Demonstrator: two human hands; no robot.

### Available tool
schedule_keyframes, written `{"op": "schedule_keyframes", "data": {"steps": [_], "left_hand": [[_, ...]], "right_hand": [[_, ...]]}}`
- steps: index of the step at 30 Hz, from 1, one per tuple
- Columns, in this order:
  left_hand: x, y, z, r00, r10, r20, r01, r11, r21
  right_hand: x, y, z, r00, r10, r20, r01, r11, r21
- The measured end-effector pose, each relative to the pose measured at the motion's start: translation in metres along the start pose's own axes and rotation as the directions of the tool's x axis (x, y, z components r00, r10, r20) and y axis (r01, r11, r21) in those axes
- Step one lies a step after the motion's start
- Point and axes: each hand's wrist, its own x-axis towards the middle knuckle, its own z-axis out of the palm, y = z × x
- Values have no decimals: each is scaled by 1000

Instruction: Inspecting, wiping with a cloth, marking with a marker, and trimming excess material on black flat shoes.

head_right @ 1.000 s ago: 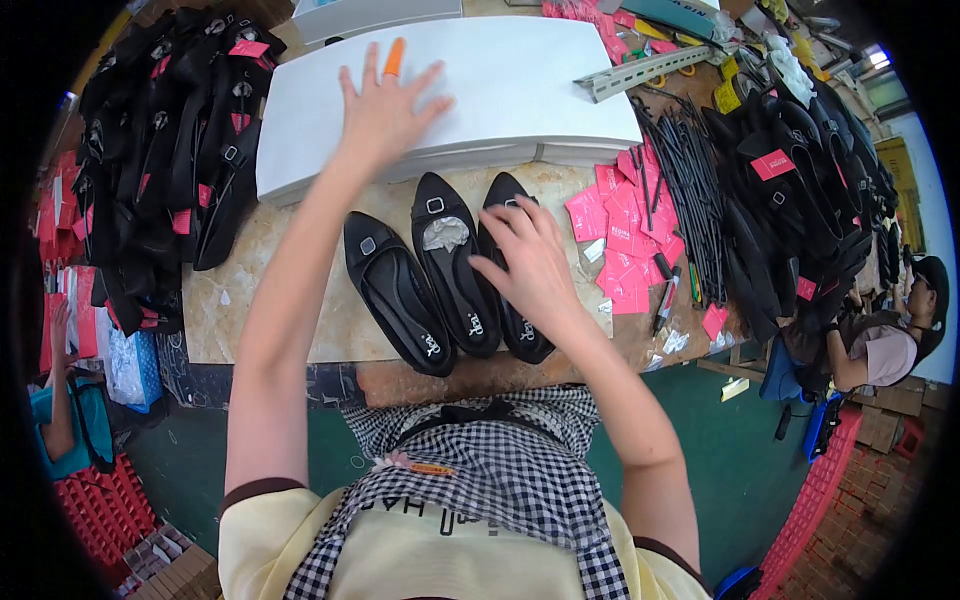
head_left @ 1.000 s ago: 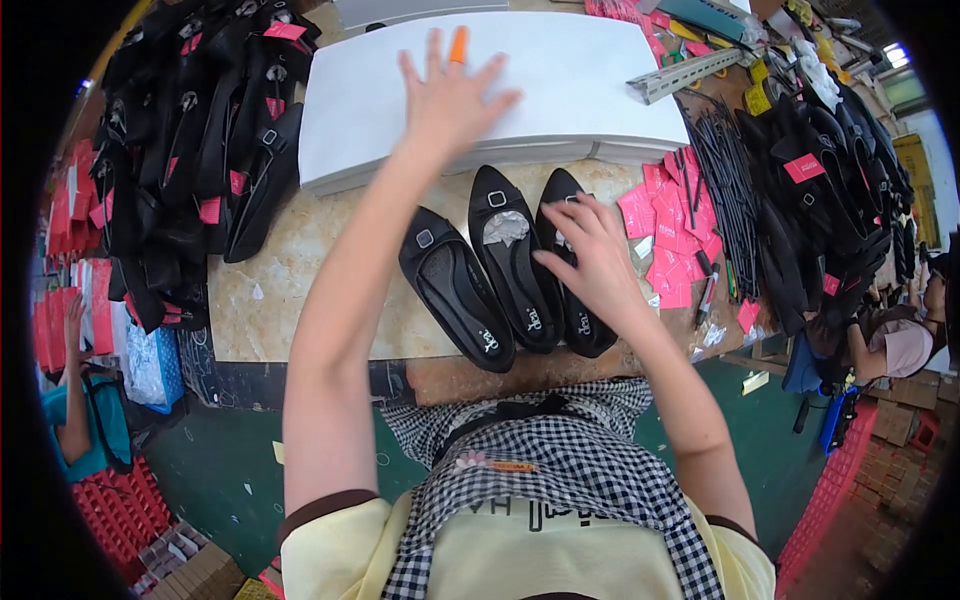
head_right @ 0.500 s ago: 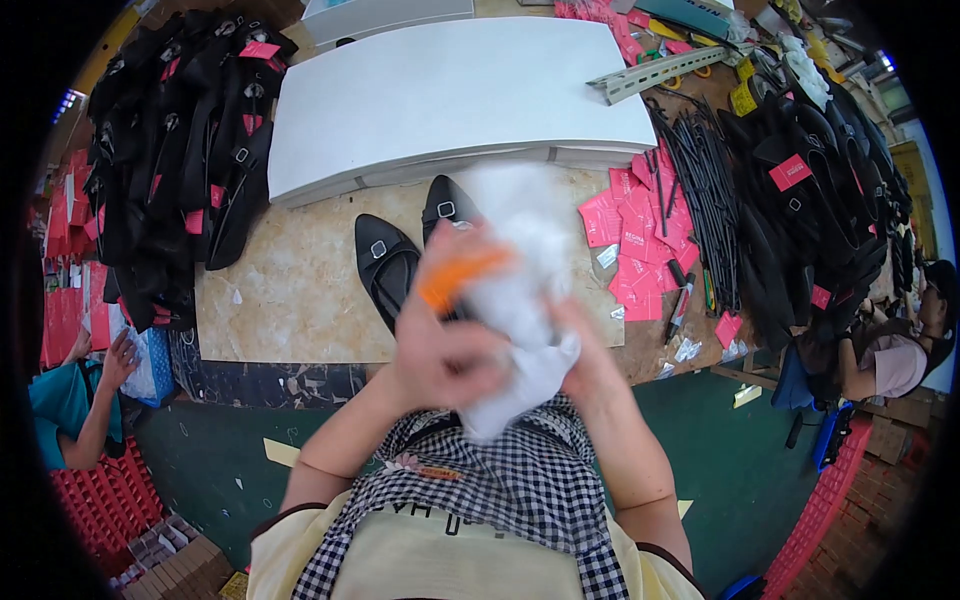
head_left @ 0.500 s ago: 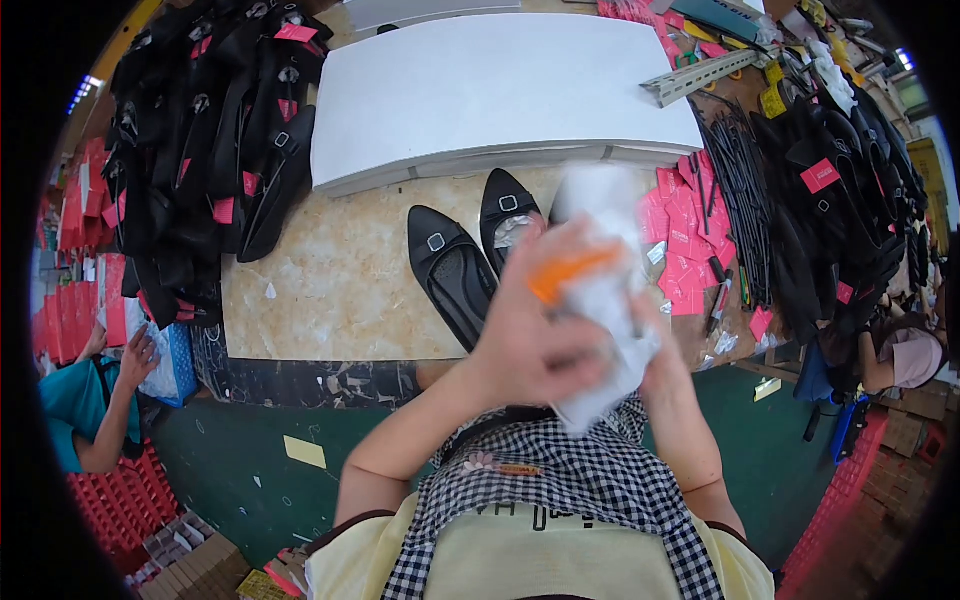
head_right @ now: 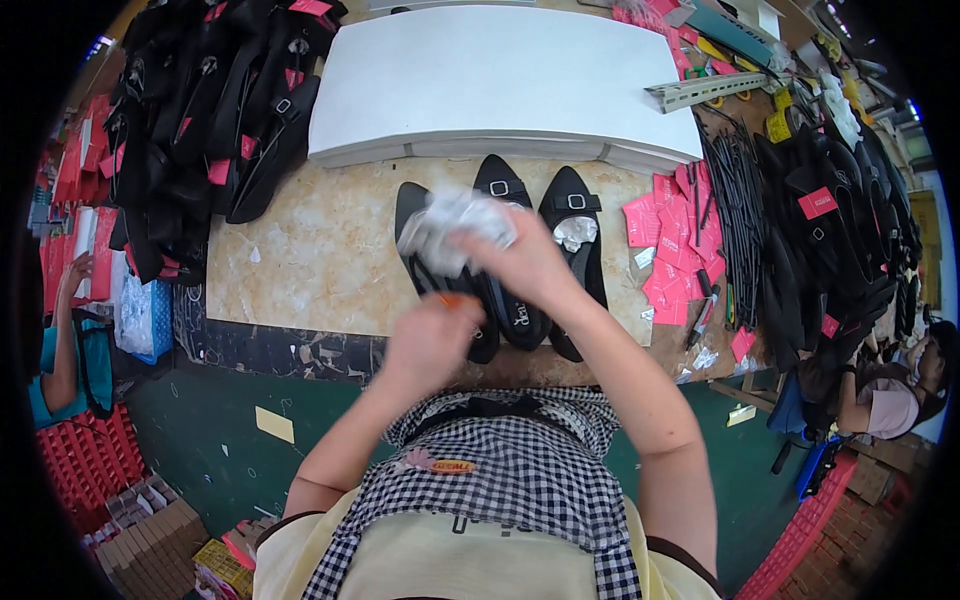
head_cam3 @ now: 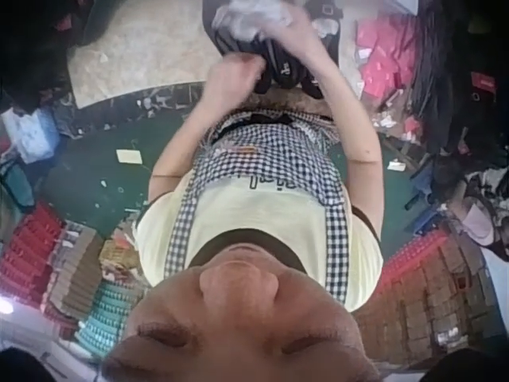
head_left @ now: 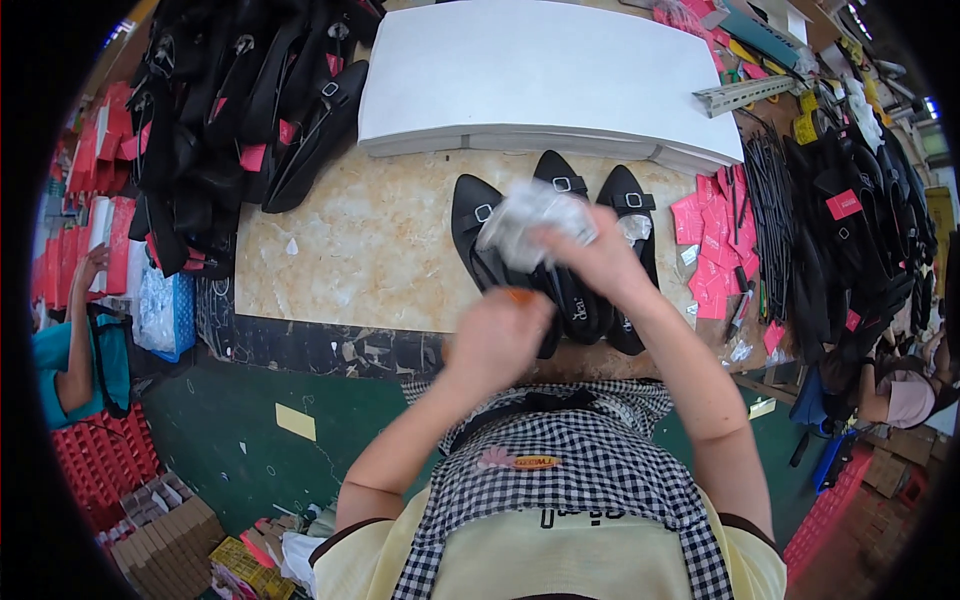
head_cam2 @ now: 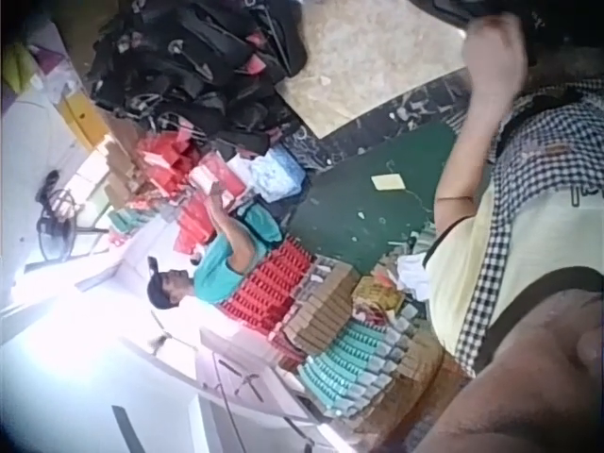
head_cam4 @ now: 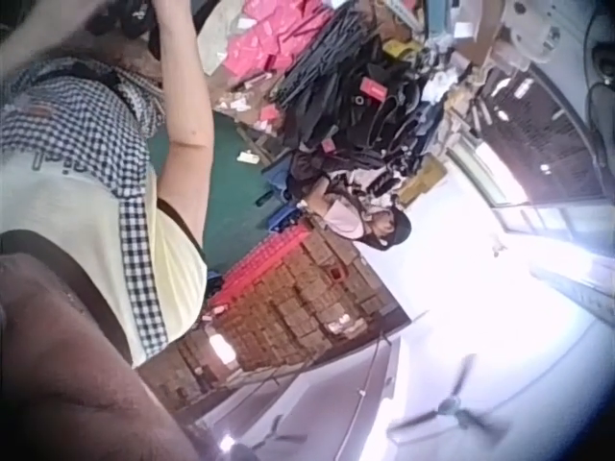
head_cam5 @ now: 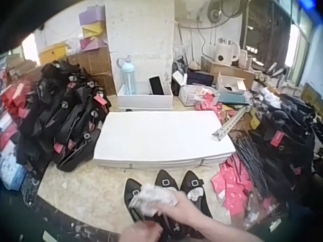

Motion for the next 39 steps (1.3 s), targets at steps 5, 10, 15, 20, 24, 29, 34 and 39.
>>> {"op": "schedule_keyframes", "data": {"steps": [5, 10, 15, 20, 24, 29, 34, 39], "left_hand": [[-21, 19, 32, 926, 296, -233, -277, 954, 113], [-18, 11, 27, 951, 217, -222, -169, 962, 215], [-16, 17, 32, 921, 329, -206, -279, 930, 241], [-13, 8, 22, 924, 343, -170, -304, 927, 222], [-18, -19, -14, 798, 443, -409, -255, 863, 437], [5, -45, 5, 873, -450, -188, 326, 826, -460], [-2, -86, 13, 862, -415, -291, 38, 626, -779], [-4, -29, -5, 953, -213, 217, 128, -366, -922]], "right_hand": [[21, 51, 41, 801, -513, 308, 384, 45, -922], [42, 43, 73, 898, -369, 239, 305, 130, -944], [69, 43, 26, 869, -479, 126, 208, 121, -971], [66, 38, 7, 799, -596, 80, 255, 216, -943], [-55, 21, -143, 779, -432, -454, 26, 746, -665], [-138, 87, -296, 465, -526, -712, -696, 280, -661], [-107, 77, -298, 568, -366, -737, -714, 227, -663], [-116, 39, -286, 583, -270, -766, -671, 372, -642]]}}
